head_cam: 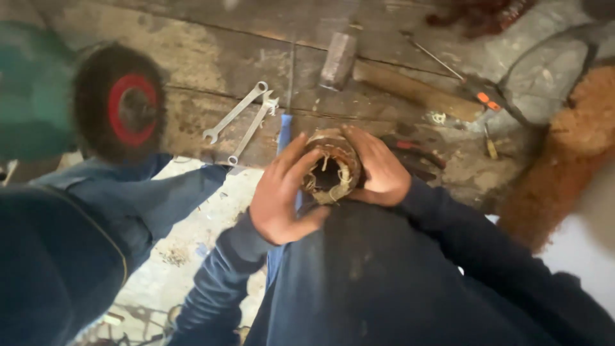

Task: The recorder is disassembling an electric motor stator at a workbench, using pliers to pull out copper windings and internal parts.

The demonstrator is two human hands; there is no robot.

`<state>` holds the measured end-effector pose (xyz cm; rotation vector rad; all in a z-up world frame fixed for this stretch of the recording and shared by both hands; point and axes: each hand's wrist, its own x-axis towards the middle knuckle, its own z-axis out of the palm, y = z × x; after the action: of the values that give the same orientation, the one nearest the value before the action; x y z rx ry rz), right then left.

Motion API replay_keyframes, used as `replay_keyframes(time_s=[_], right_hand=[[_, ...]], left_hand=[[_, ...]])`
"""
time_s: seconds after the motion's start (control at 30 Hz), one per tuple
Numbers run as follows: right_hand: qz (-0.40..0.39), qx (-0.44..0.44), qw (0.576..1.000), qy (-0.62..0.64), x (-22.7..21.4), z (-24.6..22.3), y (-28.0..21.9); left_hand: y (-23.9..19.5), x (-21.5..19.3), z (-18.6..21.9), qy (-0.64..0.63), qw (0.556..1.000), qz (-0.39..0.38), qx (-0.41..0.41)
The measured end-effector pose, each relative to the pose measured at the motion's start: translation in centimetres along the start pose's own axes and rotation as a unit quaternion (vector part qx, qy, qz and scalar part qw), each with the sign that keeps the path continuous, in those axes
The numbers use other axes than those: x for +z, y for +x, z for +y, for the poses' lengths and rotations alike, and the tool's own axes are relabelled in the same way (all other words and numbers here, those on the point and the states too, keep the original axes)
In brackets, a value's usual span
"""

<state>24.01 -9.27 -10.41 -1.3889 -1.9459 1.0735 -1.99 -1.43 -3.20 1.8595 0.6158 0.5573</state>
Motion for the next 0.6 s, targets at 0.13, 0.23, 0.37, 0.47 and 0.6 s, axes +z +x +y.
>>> replay_keyframes(time_s=[0.13,0.23,0.37,0.47,0.6], right_hand=[[0.030,0.024,0.999,0.031,0.8,0.9,0.4],[0.040,0.004,0.999,0.011,0.0,0.5,1.0],[0.050,-0.041,0.998,0.004,-0.5,-0.4,1.8],[0.057,-0.030,0.997,0.042,-0.2,-1.3,2.6],[0.045,-0.038,0.998,0.019,0.6,-1.7,3.9]], left_hand=[[3.6,3.2,2.5,0.239,0.968,0.028,-0.065],[3.7,4.5,1.4,0.262,0.961,0.060,-0.060],[3.2,3.8,0.3,0.215,0.971,0.085,-0.055],[2.5,1.9,-1.2,0.147,0.983,0.085,-0.067],[1.8,0.1,-2.5,0.100,0.988,0.076,-0.088]])
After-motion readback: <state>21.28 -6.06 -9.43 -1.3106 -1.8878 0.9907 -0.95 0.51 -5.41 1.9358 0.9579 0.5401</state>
